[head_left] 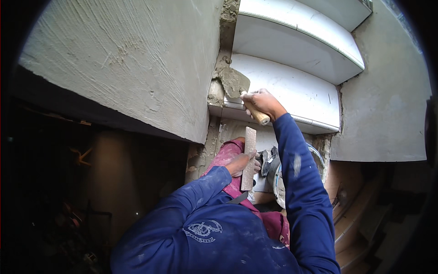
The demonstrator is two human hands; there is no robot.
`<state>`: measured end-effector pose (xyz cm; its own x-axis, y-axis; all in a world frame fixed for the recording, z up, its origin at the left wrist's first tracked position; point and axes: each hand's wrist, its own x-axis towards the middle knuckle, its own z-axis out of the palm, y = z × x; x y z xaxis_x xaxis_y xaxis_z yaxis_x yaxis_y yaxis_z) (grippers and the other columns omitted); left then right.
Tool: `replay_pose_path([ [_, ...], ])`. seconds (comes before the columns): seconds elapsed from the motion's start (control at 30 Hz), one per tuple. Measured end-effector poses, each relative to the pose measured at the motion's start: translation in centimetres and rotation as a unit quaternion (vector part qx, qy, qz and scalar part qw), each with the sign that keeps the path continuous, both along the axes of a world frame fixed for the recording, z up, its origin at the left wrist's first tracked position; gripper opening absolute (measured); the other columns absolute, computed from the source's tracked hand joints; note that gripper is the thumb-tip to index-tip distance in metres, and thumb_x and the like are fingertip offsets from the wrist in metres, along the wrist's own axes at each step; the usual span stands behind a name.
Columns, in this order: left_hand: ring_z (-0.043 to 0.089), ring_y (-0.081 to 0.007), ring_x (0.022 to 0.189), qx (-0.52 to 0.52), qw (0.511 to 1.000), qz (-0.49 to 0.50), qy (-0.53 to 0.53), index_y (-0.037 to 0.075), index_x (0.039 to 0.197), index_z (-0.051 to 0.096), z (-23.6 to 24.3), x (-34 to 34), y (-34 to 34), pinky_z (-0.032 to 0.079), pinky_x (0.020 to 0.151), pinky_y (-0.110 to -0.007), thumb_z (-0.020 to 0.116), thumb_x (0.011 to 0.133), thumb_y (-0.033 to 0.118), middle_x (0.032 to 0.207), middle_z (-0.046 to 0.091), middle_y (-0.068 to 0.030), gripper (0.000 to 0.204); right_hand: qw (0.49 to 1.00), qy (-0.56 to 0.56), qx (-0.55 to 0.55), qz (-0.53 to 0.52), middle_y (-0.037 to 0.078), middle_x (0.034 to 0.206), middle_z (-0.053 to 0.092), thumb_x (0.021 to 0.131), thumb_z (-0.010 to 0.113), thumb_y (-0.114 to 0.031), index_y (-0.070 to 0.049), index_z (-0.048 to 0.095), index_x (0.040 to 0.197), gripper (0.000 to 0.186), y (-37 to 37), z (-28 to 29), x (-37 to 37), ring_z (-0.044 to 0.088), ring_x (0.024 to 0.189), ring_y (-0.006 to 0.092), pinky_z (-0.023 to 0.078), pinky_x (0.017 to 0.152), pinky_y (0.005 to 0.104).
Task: Applying mortar and installing tiles onto the staircase side and risers.
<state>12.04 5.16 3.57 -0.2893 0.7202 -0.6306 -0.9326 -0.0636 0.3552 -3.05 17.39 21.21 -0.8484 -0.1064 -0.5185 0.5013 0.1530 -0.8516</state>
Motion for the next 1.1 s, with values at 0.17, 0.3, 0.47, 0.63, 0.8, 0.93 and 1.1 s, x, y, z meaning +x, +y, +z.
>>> replay_pose_path([
  [0.17, 0.063, -0.0233, 0.076, 0.011, 1.0, 0.005, -0.001, 0.003, 0.122, 0.045, 0.0, -0.3, 0.0, 0.053, 0.066, -0.035, 0.041, 0.1, 0.04, 0.087, 0.059, -0.0123, 0.044, 0.999, 0.042, -0.025, -0.025, 0.013, 0.063, 0.062, 0.087, 0.063, -0.022, 0.006, 0.063, 0.08, 0.028, -2.3, -0.1, 0.6, 0.06, 0.046, 0.0187, 0.048, 0.039, 0.0303],
  [0.3, 0.063, -0.023, 0.076, -0.004, 1.0, -0.001, -0.001, 0.003, 0.122, 0.045, 1.1, -0.3, 0.1, 0.053, 0.066, -0.035, 0.042, 0.099, 0.04, 0.087, 0.06, -0.0122, 0.043, 0.945, 0.158, 0.232, 0.168, 0.013, 0.068, 0.067, 0.08, 0.06, -0.022, -0.006, 0.068, 0.08, 0.019, -1.4, -4.6, -2.8, 0.069, 0.063, 0.0234, 0.056, 0.063, 0.0348],
  [0.47, 0.063, -0.0237, 0.076, -0.004, 0.999, 0.032, -0.003, 0.003, 0.121, 0.046, 0.7, -0.4, -0.2, 0.053, 0.065, -0.035, 0.043, 0.099, 0.04, 0.087, 0.061, -0.0133, 0.044, 0.65, 0.364, 0.552, 0.374, 0.012, 0.073, 0.067, 0.071, 0.068, -0.023, -0.01, 0.067, 0.078, 0.014, -3.1, -0.4, -6.3, 0.068, 0.07, 0.0295, 0.052, 0.063, 0.039],
  [0.63, 0.064, -0.0239, 0.077, -0.006, 1.0, 0.005, 0.021, 0.002, 0.12, 0.045, 0.6, -0.4, 0.1, 0.054, 0.068, -0.036, 0.039, 0.1, 0.038, 0.087, 0.061, -0.013, 0.041, 0.654, 0.474, 0.48, 0.342, 0.013, 0.071, 0.066, 0.074, 0.069, -0.016, -0.004, 0.064, 0.08, 0.015, -1.9, 0.1, -9.0, 0.067, 0.062, 0.0284, 0.053, 0.054, 0.0385],
  [0.8, 0.064, -0.0245, 0.079, 0.001, 1.0, 0.021, 0.004, 0.001, 0.123, 0.046, 0.3, -0.3, 0.1, 0.053, 0.067, -0.036, 0.043, 0.098, 0.042, 0.089, 0.062, -0.0142, 0.048, 0.969, 0.186, 0.128, 0.097, 0.015, 0.075, 0.065, 0.084, 0.062, -0.019, -0.001, 0.062, 0.085, 0.018, 0.5, -2.4, -9.4, 0.065, 0.06, 0.0227, 0.053, 0.052, 0.0346],
  [0.93, 0.063, -0.025, 0.082, 0.012, 1.0, 0.019, 0.004, 0.003, 0.125, 0.045, -0.7, -0.1, 0.1, 0.053, 0.069, -0.037, 0.042, 0.099, 0.043, 0.093, 0.061, -0.0146, 0.048, 0.897, 0.135, 0.332, 0.258, 0.015, 0.071, 0.065, 0.082, 0.061, -0.019, 0.001, 0.064, 0.079, 0.02, 1.7, 3.5, -6.8, 0.067, 0.062, 0.0231, 0.055, 0.055, 0.0338],
  [1.1, 0.062, -0.0253, 0.086, 0.004, 1.0, -0.002, 0.011, 0.003, 0.126, 0.045, 0.2, -0.5, 0.3, 0.053, 0.07, -0.037, 0.042, 0.099, 0.043, 0.096, 0.06, -0.0144, 0.048, 0.673, 0.299, 0.514, 0.44, 0.013, 0.061, 0.058, 0.087, 0.058, -0.021, 0.005, 0.06, 0.076, 0.028, 4.1, 1.1, -8.3, 0.063, 0.053, 0.0196, 0.052, 0.046, 0.0318],
])
